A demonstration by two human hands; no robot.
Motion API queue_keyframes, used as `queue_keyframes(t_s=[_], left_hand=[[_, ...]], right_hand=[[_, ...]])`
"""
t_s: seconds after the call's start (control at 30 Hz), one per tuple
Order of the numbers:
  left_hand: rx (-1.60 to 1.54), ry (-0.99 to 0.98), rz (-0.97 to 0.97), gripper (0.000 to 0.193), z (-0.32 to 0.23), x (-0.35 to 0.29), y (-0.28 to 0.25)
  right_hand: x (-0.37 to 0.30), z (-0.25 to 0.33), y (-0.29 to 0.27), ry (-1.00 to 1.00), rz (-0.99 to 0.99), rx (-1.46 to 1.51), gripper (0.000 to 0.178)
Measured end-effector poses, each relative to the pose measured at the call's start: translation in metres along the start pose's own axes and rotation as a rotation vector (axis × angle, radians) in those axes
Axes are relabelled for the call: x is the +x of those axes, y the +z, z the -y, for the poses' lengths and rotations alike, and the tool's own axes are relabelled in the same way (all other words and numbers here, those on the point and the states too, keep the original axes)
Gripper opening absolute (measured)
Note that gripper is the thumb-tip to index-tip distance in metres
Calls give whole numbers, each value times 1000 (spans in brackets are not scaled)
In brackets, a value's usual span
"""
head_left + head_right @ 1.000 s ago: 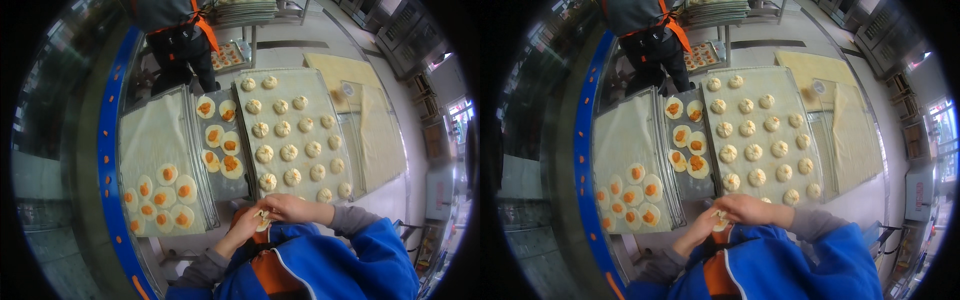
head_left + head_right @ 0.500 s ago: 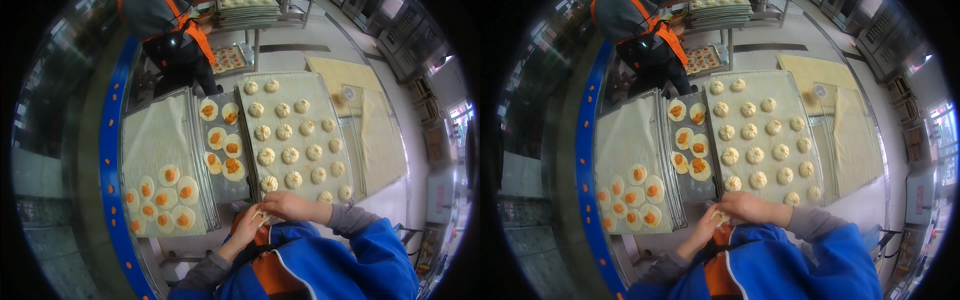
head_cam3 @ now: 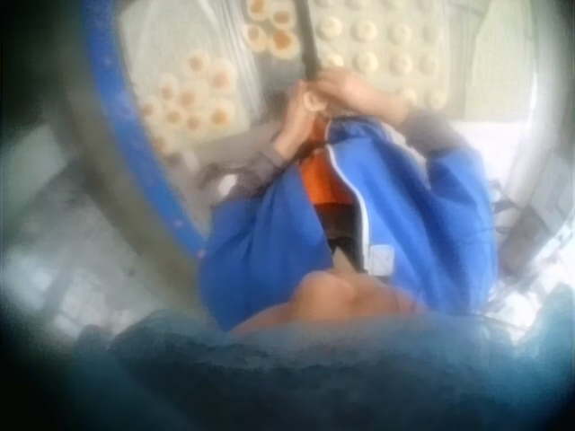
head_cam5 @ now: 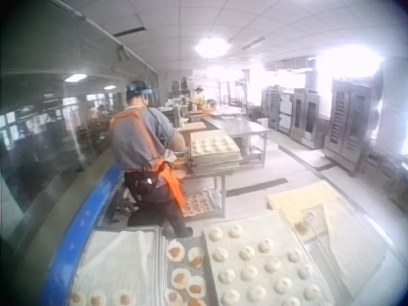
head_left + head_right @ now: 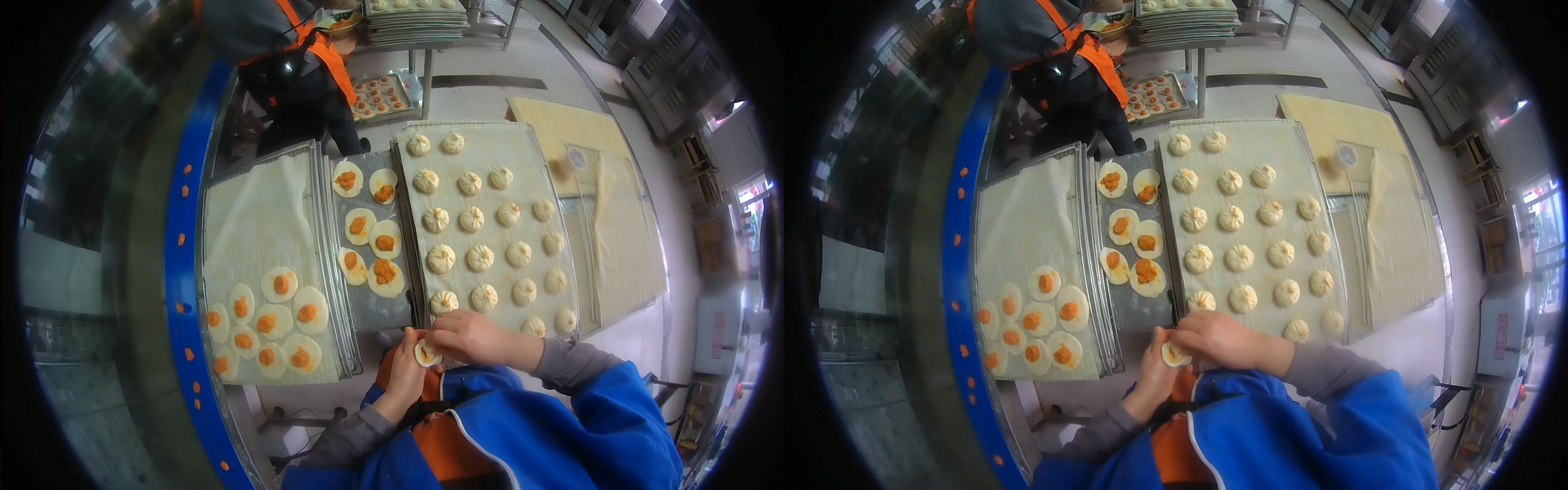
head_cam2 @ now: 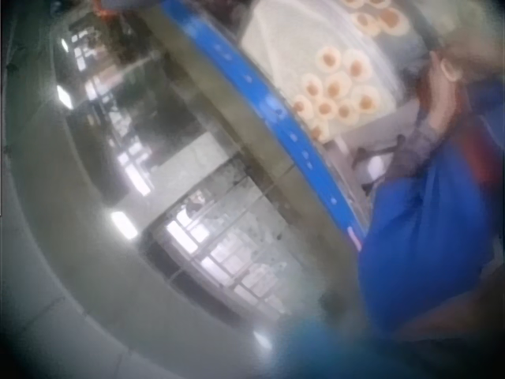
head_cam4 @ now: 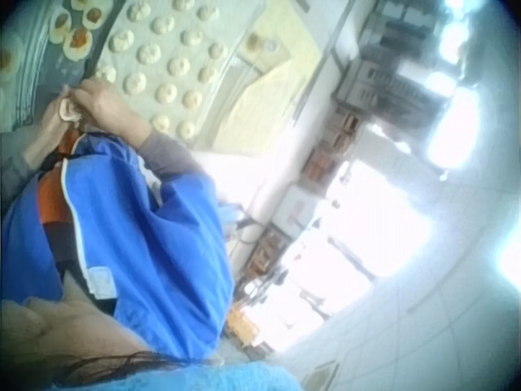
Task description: The person repeatedly picks round dough discs from a conveyor, places an orange filling in the center, and pleats the edges to seal each bun. The finished buns are placed on a tray next to the conveyor. The process continues throughout the clip with multiple buns completed and arranged in rows.
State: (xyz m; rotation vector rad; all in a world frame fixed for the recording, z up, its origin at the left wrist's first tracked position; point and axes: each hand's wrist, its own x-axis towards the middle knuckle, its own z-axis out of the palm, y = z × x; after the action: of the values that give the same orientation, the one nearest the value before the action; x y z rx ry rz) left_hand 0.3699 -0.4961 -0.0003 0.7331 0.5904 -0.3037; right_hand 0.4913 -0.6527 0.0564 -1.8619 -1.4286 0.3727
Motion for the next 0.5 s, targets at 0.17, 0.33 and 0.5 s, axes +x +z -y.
queue_keyframes(t_s=[0.17,0.33,0.5], left_hand=[[91,-8,-56,52,-3,4,0],[205,-118,-62,51,-22,0,7],[14,-53,-88,57,-10,-8,8]], right_hand=[[8,0,-10,-48,11,7,25],[8,3,-8,21,-2,82,29],[4,-9,-2,-30,29,67,31]])
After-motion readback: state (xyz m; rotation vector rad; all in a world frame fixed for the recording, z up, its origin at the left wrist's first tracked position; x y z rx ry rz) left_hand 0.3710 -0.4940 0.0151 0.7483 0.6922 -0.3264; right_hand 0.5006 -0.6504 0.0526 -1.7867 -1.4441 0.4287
